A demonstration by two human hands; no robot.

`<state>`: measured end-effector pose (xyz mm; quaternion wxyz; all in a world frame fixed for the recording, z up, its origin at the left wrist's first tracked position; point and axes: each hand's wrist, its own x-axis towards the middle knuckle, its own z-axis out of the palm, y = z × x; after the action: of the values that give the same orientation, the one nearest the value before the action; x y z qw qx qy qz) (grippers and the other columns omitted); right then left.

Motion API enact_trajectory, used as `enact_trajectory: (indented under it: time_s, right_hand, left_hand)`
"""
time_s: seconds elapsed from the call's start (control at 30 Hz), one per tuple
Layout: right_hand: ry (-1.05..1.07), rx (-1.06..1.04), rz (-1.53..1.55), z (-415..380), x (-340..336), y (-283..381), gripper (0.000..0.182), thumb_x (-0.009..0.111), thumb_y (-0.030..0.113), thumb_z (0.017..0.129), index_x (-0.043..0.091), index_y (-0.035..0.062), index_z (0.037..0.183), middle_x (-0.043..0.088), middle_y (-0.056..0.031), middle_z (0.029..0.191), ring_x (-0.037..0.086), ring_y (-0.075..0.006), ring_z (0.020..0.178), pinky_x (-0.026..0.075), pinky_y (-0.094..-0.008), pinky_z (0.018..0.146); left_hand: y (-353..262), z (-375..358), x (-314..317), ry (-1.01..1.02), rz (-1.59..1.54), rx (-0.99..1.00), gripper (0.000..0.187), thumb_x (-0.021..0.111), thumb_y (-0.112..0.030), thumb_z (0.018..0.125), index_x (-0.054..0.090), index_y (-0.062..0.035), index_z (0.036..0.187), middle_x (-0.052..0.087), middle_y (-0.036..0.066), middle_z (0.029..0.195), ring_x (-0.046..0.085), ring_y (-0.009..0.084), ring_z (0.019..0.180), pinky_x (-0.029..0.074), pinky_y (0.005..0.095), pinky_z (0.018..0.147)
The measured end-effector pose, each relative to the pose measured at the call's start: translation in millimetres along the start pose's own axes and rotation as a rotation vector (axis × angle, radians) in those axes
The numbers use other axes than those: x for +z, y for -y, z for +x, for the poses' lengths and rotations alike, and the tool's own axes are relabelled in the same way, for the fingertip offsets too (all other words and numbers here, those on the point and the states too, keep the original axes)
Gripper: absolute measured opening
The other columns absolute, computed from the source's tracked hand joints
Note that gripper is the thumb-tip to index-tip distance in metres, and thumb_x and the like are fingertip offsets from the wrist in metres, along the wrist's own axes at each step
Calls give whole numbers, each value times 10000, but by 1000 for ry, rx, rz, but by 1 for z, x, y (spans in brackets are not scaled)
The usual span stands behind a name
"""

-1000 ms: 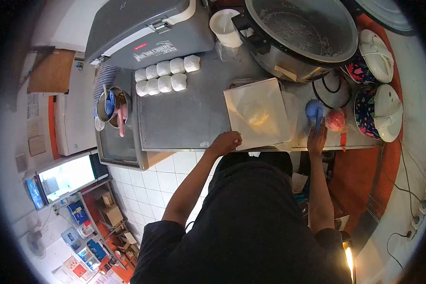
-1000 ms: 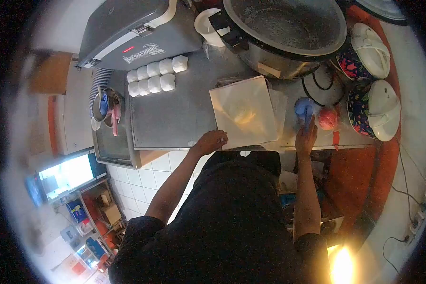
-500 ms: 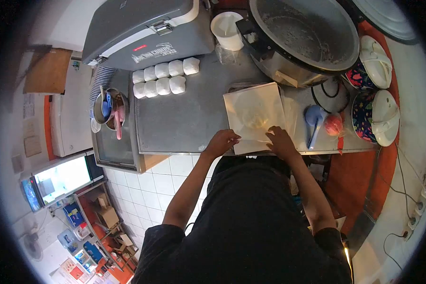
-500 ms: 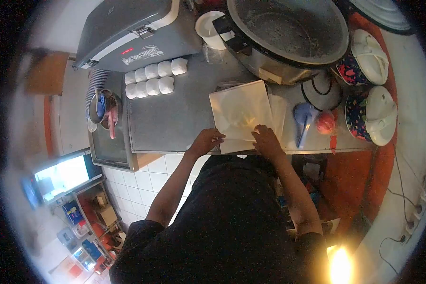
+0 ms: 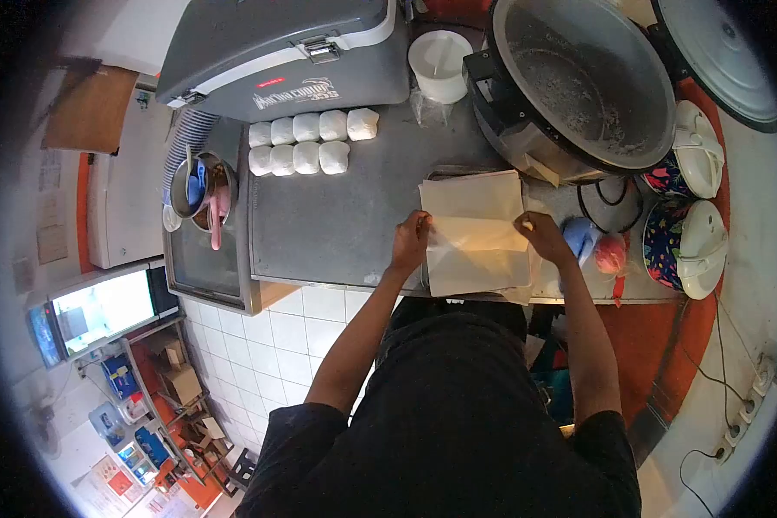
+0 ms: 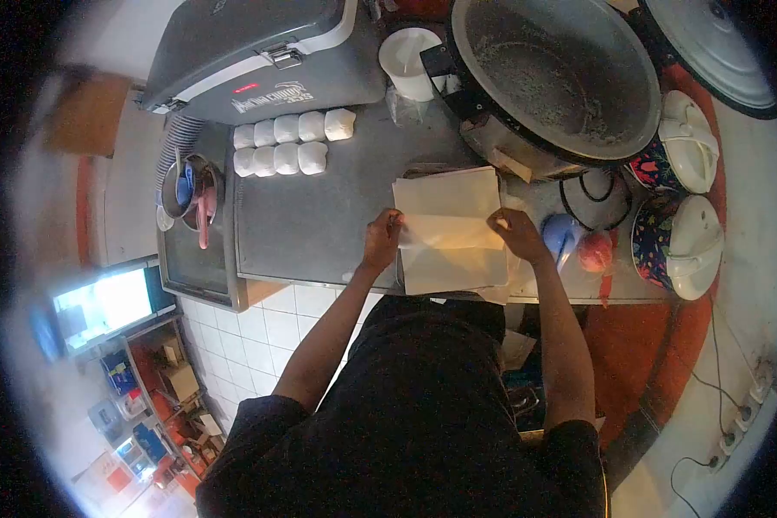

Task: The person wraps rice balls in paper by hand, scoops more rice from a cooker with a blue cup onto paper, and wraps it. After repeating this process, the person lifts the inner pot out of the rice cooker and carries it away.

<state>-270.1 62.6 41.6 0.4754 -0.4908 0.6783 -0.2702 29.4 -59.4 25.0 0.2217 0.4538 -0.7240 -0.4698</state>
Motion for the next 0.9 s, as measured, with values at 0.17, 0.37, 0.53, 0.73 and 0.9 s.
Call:
enact_trajectory:
  time_s: [0.17,0.37,0.53,0.73,0.9]
  right_hand:
    - [-267,230,133,15,28,-1,167,604,95,869,633,-13,992,636,-126,884,614,-226,842,486,-355,759]
    - [-506,-174,-445,-4,102,38,243,584,62,851,588,18,1089,578,-184,1111,540,-360,1054,439,-445,928]
    - [-234,-230,-679,-19,146,62,553,529,75,855,402,-25,1384,332,-285,1442,299,-461,1364,270,-533,1120]
    - [-173,-183,-766,-22,138,59,669,519,95,856,277,19,1475,190,-264,1536,161,-457,1431,205,-572,1135]
    - [-150,-177,-721,-21,137,57,675,515,82,851,279,36,1482,167,-244,1552,140,-445,1440,154,-583,1146]
  left_hand:
    - [19,4,19,-90,219,12,159,565,-173,952,573,-44,1043,650,180,759,650,357,693,508,445,617]
    - [2,-2,8,-30,297,-80,264,583,-197,941,507,-95,1173,657,178,773,639,401,713,499,495,615]
    - [-16,-11,-5,44,484,-178,437,656,-270,897,449,-71,1226,673,203,788,674,379,750,530,499,647]
    - [-4,-30,-6,81,202,-317,531,766,-242,808,482,-24,1199,684,193,751,694,349,714,555,449,643]
    - [7,-46,9,-138,-51,-413,412,826,-153,717,582,-8,1015,686,107,729,680,189,653,545,319,623]
